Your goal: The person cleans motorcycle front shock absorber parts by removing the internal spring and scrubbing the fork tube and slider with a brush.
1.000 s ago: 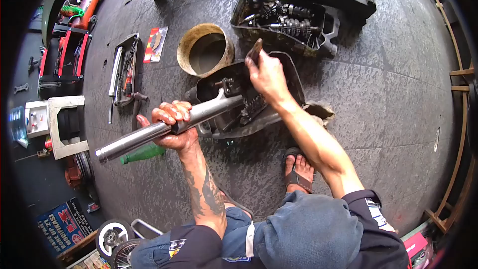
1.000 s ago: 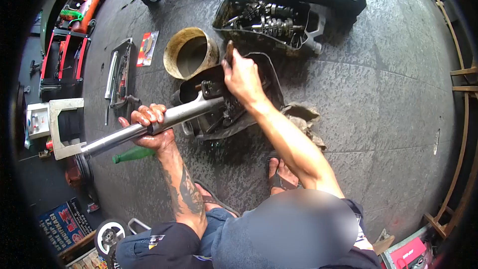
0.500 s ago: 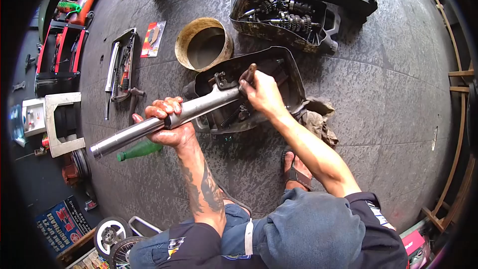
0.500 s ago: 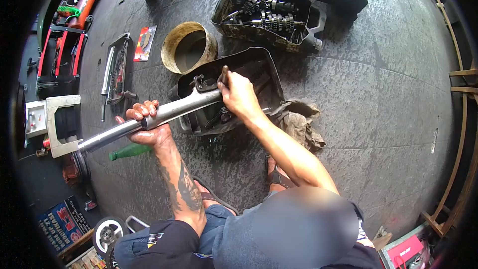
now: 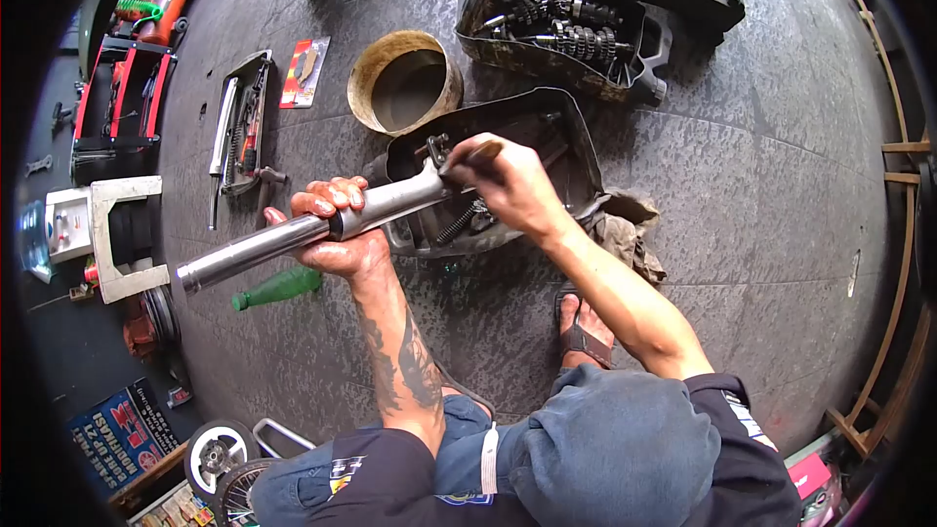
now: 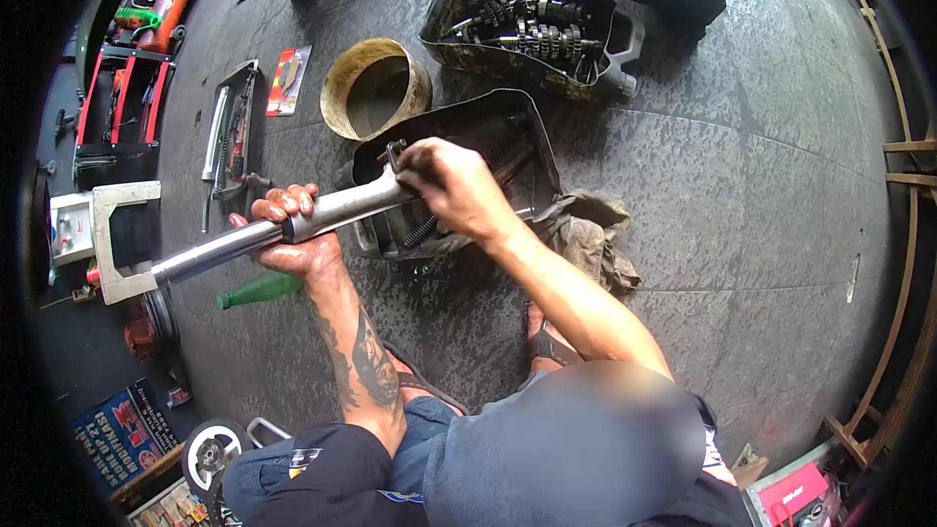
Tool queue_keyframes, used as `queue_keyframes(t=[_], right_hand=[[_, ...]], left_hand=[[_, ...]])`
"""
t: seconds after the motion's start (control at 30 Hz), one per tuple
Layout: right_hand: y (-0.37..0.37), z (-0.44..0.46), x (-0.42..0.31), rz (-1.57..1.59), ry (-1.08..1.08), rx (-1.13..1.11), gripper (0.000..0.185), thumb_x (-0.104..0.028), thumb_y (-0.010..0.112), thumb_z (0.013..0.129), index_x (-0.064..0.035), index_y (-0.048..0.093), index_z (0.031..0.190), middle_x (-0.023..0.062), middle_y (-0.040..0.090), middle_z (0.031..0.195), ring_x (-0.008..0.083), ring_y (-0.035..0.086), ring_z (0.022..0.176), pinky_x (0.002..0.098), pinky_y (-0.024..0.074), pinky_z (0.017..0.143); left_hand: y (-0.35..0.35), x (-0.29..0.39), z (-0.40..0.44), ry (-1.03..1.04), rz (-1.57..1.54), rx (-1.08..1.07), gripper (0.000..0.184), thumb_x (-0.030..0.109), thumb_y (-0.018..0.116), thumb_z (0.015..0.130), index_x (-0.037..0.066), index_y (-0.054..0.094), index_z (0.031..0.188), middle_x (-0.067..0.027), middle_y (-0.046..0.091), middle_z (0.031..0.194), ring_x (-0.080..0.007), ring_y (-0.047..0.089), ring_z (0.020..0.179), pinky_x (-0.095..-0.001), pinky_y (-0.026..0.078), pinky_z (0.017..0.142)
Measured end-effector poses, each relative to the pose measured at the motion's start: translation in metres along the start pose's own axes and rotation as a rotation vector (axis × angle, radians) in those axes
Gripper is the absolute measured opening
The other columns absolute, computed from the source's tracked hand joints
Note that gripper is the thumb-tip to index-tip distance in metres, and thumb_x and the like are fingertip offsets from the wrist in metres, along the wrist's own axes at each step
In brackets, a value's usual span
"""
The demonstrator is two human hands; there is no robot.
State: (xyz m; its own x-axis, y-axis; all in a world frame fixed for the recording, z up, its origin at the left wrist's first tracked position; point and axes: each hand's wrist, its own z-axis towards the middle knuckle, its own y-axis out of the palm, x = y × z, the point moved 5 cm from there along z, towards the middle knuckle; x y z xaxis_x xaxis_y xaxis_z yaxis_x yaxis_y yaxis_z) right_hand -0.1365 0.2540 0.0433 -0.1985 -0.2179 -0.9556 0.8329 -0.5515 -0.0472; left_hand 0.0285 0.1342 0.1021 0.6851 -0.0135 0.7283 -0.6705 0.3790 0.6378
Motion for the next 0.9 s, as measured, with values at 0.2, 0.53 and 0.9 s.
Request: queue_keyframes(t=[0.2,0.53,0.9], right_hand=[[-0.01,0.008,0.017,-0.012,0.156,0.037,0.009,-0.005,0.064,0.083,-0.001,0.061,0.09,0.0103,0.062,0.077,0.0181,0.059,0.069,0.0301,0.0476,0.067],[-0.066,0.016,0.015,-0.143,0.351,0.114,0.012,-0.009,0.064,0.086,0.0001,0.064,0.093,0.0109,0.068,0.081,0.0156,0.065,0.075,0.0308,0.0504,0.072],[-0.031,0.043,0.039,-0.028,0.392,-0.203,0.017,-0.015,0.066,0.085,-0.0019,0.064,0.096,0.0078,0.067,0.082,0.0122,0.061,0.079,0.0313,0.049,0.076]], left_hand=[[0.013,-0.004,0.004,-0.008,-0.054,-0.057,0.07,0.056,0.02,0.098,0.005,0.053,0.062,-0.01,0.053,0.058,-0.0232,0.052,0.051,-0.0401,0.048,0.064],[0.03,-0.006,0.019,-0.298,-0.296,-0.771,0.072,0.047,0.018,0.101,0.005,0.05,0.052,-0.0092,0.048,0.044,-0.0204,0.047,0.037,-0.0394,0.046,0.048],[0.049,-0.012,0.04,-0.337,-0.454,-1.219,0.065,0.044,0.035,0.099,0.0,0.058,0.056,-0.0122,0.057,0.05,-0.0215,0.057,0.041,-0.0353,0.053,0.048]])
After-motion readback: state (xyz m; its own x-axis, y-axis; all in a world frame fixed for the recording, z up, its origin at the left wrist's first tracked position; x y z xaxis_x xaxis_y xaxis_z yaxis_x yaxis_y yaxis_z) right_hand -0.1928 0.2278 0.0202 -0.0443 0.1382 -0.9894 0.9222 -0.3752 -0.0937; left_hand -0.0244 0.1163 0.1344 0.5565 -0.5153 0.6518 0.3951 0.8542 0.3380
